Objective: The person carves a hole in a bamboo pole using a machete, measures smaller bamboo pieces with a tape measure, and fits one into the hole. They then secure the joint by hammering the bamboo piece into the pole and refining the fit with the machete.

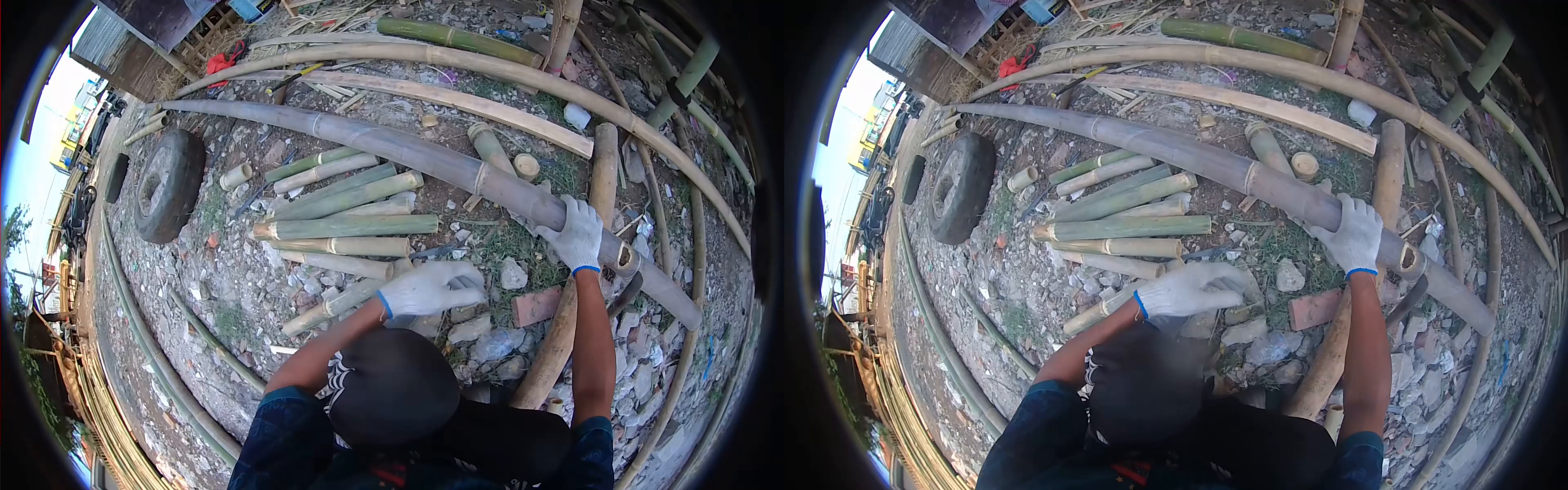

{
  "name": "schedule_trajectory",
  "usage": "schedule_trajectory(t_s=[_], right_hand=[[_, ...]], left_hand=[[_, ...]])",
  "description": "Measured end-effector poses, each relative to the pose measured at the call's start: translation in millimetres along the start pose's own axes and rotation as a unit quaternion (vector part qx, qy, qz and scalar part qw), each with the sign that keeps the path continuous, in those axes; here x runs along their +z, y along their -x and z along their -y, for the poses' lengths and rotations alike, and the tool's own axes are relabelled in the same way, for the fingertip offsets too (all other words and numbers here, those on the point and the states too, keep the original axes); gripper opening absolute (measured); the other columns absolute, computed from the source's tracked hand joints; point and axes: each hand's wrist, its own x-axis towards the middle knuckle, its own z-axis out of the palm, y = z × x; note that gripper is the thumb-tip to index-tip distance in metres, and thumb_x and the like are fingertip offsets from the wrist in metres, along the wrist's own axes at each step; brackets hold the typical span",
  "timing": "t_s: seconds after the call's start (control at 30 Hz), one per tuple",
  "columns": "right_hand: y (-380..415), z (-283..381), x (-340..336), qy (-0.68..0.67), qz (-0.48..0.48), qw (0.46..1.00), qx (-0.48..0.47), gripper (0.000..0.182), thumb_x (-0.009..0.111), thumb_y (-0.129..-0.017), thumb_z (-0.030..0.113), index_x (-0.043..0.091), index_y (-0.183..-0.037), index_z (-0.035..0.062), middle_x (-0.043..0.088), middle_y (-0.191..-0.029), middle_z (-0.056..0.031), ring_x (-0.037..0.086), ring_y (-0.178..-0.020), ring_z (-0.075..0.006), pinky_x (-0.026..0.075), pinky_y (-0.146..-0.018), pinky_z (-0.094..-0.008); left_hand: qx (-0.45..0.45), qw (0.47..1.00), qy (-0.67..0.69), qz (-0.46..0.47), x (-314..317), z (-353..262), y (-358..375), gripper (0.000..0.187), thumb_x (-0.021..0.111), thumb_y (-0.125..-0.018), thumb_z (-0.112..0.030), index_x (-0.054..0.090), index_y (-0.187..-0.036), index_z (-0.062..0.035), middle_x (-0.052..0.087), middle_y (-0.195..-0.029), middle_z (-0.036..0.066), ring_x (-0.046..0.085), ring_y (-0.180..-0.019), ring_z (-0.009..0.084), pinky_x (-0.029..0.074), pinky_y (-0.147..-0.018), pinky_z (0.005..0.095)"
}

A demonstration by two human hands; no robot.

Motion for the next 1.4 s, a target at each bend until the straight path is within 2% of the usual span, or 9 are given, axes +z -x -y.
schedule_trajectory(t_s=[0.13, 0.27, 0.43, 0.63, 0.8, 0.93, 1.1, 1.23, 1.4], right_hand=[[-1, 5, 0, 0.006, 0.002, 1.000, -0.001, 0.078, 0.091, -0.068, 0.048, 0.064, -0.132, 0.0137, 0.068, -0.122, -0.0113, 0.063, -0.118, -0.0345, 0.046, -0.104, -0.0488], [-1, 3, 10, 0.024, 0.018, 1.000, -0.011, 0.082, 0.092, -0.070, 0.047, 0.061, -0.138, 0.0124, 0.067, -0.126, -0.0133, 0.061, -0.122, -0.0355, 0.046, -0.106, -0.0498], [-4, 7, 3, 0.036, 0.044, 0.998, 0.000, 0.085, 0.092, -0.071, 0.046, 0.058, -0.141, 0.0126, 0.065, -0.129, -0.0135, 0.060, -0.124, -0.0357, 0.045, -0.107, -0.0503], [-8, 1, 5, 0.045, 0.081, 0.996, 0.006, 0.086, 0.090, -0.073, 0.044, 0.055, -0.144, 0.0111, 0.063, -0.131, -0.0149, 0.059, -0.125, -0.0372, 0.045, -0.108, -0.0513], [0, 9, 11, 0.061, 0.046, 0.997, 0.011, 0.085, 0.087, -0.078, 0.037, 0.051, -0.149, 0.0088, 0.057, -0.143, -0.0178, 0.053, -0.134, -0.0393, 0.041, -0.115, -0.0530], [32, 81, 17, -0.029, -0.081, 0.993, -0.078, 0.075, 0.085, -0.082, 0.018, 0.051, -0.148, 0.0069, 0.053, -0.146, -0.0186, 0.049, -0.136, -0.0428, 0.039, -0.116, -0.0541], [97, 167, 45, -0.337, 0.204, 0.886, -0.245, 0.033, 0.079, -0.089, 0.022, 0.068, -0.117, 0.0088, 0.072, -0.111, -0.0129, 0.067, -0.109, -0.0347, 0.054, -0.097, -0.0464], [147, 200, 63, -0.257, 0.560, 0.720, -0.320, 0.042, 0.068, -0.097, 0.043, 0.068, -0.120, 0.0076, 0.075, -0.103, -0.0165, 0.072, -0.100, -0.0397, 0.057, -0.090, -0.0493], [205, 233, 60, -0.251, 0.660, 0.670, -0.230, 0.064, 0.071, -0.091, 0.055, 0.061, -0.126, 0.0015, 0.075, -0.105, -0.0232, 0.073, -0.103, -0.0434, 0.056, -0.096, -0.0513]], left_hand=[[-0.023, 0.941, 0.113, -0.319, -53, 54, 75, 0.039, 0.060, -0.108, -0.025, 0.063, -0.133, 0.0041, 0.073, -0.121, 0.014, 0.069, -0.116, 0.0190, 0.054, -0.100, 0.0329], [-0.123, 0.880, 0.126, -0.442, -72, 125, 173, 0.038, 0.060, -0.108, -0.024, 0.067, -0.125, 0.0082, 0.075, -0.113, 0.015, 0.072, -0.110, 0.0209, 0.055, -0.099, 0.0342], [-0.225, 0.894, -0.264, -0.285, -19, 194, 212, 0.058, 0.081, -0.087, -0.035, 0.063, -0.132, -0.0028, 0.070, -0.123, 0.020, 0.069, -0.114, 0.0380, 0.055, -0.097, 0.0482], [-0.208, 0.902, -0.263, -0.271, -21, 232, 195, 0.076, 0.090, -0.076, -0.028, 0.052, -0.140, -0.0127, 0.064, -0.128, 0.018, 0.066, -0.116, 0.0397, 0.053, -0.098, 0.0516], [-0.085, 0.871, -0.305, -0.375, 6, 219, 211, 0.057, 0.081, -0.084, -0.022, 0.056, -0.133, -0.0078, 0.063, -0.125, 0.021, 0.063, -0.112, 0.0442, 0.051, -0.099, 0.0516], [-0.231, 0.936, -0.191, -0.187, 63, 217, 258, 0.036, 0.068, -0.096, -0.028, 0.067, -0.123, -0.0050, 0.066, -0.125, 0.023, 0.063, -0.118, 0.0409, 0.052, -0.101, 0.0484], [-0.285, 0.944, -0.132, -0.097, 104, 208, 284, 0.036, 0.067, -0.097, -0.029, 0.067, -0.124, -0.0051, 0.067, -0.126, 0.022, 0.064, -0.119, 0.0395, 0.052, -0.101, 0.0477], [-0.299, 0.943, -0.118, -0.088, 112, 205, 283, 0.036, 0.066, -0.098, -0.030, 0.068, -0.125, -0.0052, 0.067, -0.126, 0.022, 0.064, -0.120, 0.0383, 0.052, -0.102, 0.0471], [-0.310, 0.941, -0.107, -0.082, 117, 207, 278, 0.037, 0.064, -0.100, -0.031, 0.068, -0.126, -0.0053, 0.068, -0.126, 0.021, 0.064, -0.122, 0.0368, 0.052, -0.102, 0.0463]])
